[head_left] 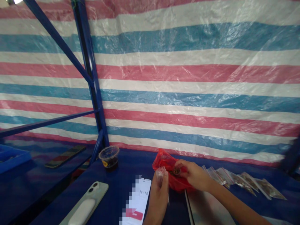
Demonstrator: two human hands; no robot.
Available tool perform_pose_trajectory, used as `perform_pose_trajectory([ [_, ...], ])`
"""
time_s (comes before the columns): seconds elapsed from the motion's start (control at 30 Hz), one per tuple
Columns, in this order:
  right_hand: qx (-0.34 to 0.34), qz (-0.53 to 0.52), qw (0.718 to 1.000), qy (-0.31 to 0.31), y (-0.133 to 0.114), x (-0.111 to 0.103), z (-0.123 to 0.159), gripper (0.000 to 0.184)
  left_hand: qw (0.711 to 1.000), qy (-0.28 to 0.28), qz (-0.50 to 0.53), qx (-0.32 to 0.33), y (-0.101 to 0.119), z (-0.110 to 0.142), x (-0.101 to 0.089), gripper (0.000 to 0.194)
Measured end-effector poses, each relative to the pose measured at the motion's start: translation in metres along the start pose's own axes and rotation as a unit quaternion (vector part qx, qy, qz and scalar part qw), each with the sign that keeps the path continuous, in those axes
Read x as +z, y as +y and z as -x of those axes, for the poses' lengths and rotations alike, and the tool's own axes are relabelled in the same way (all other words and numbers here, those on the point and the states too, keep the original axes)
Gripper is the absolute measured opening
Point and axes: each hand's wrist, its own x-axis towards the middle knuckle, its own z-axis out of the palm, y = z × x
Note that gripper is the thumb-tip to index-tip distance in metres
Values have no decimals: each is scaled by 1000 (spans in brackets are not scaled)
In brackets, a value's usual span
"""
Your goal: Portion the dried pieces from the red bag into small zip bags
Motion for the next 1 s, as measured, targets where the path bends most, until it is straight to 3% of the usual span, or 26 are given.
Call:
perform_pose_trajectory([
  [0.17,-42,-183,981,51,1,-14,11,28,983,-39,-175,51,0,6,-12,39],
  [0.37,-67,-239,968,46,-25,-21,40,25,975,-86,-201,34,5,17,-17,39],
  [0.57,-72,-128,989,19,-50,-18,62,20,965,-157,-204,53,20,25,-15,26],
  [0.67,-70,-67,995,5,-56,-20,66,32,964,-193,-181,25,27,29,-11,20],
  [0.77,-85,-20,996,-11,-60,-19,67,45,965,-204,-165,4,27,30,-7,22],
  [1.0,-158,16,987,4,-62,-18,67,48,963,-201,-182,7,15,28,-6,21],
])
